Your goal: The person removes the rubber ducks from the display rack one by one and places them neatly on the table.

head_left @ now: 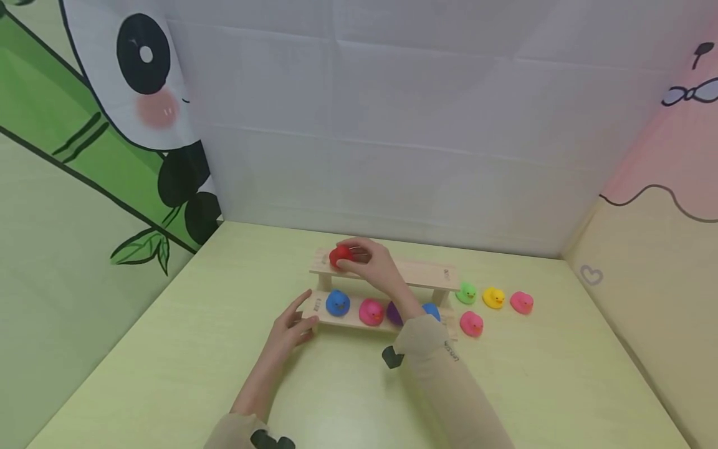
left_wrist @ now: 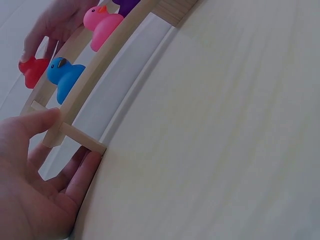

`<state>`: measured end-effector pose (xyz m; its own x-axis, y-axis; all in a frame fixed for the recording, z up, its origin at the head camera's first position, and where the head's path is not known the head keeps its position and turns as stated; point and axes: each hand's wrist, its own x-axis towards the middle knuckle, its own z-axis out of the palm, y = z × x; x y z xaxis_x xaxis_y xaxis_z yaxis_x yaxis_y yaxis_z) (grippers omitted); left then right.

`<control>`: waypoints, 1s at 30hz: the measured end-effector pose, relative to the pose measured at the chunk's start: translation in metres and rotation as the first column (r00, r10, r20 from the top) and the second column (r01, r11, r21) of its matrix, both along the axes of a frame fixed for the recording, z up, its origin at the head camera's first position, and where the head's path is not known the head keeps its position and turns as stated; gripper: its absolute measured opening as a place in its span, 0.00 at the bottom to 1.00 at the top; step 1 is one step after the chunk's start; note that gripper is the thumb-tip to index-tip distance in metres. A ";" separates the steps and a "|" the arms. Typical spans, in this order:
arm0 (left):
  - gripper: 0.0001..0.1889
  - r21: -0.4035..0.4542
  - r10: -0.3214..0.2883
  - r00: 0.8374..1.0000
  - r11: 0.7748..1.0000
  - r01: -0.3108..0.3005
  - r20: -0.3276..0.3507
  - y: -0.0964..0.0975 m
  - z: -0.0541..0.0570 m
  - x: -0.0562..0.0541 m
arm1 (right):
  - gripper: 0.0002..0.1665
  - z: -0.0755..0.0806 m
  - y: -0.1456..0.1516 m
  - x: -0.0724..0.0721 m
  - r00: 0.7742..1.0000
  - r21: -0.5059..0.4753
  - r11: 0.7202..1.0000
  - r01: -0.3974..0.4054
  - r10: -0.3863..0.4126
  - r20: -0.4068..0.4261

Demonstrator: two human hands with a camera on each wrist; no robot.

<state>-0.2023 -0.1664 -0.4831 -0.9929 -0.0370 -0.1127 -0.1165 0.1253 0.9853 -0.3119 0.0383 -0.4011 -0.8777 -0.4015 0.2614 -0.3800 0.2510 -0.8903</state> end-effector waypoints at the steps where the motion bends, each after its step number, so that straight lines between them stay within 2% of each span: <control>1: 0.33 0.001 0.000 1.000 1.000 0.000 0.000 0.000 0.000 0.000 | 0.23 0.000 0.000 0.000 1.000 0.001 1.000 0.000 0.000 0.000; 7: 0.33 0.005 -0.004 1.000 1.000 0.004 -0.002 0.000 0.001 -0.001 | 0.23 0.003 0.002 0.004 0.999 -0.004 0.999 -0.041 0.041 -0.013; 13: 0.33 0.005 0.000 1.000 1.000 0.000 0.004 -0.001 0.001 0.000 | 0.24 0.007 0.012 0.018 0.995 0.011 0.997 -0.076 0.077 -0.061; 18: 0.34 0.008 -0.005 1.000 1.000 0.005 0.000 -0.001 0.003 0.003 | 0.24 0.008 0.028 0.037 0.989 0.044 0.995 -0.090 0.094 -0.115; 24: 0.34 0.001 -0.003 1.000 1.000 0.003 0.003 -0.002 0.001 0.003 | 0.23 0.013 0.052 0.063 0.963 0.075 0.992 -0.097 0.112 -0.244; 27: 0.34 -0.001 -0.003 1.000 1.000 0.003 -0.001 -0.001 0.001 0.002 | 0.23 0.012 0.067 0.073 0.955 0.078 0.993 -0.083 0.102 -0.280; 30: 0.34 -0.004 -0.008 1.000 1.000 0.008 -0.001 -0.001 0.000 0.000 | 0.24 0.010 0.085 0.084 0.956 0.085 0.995 -0.050 0.072 -0.285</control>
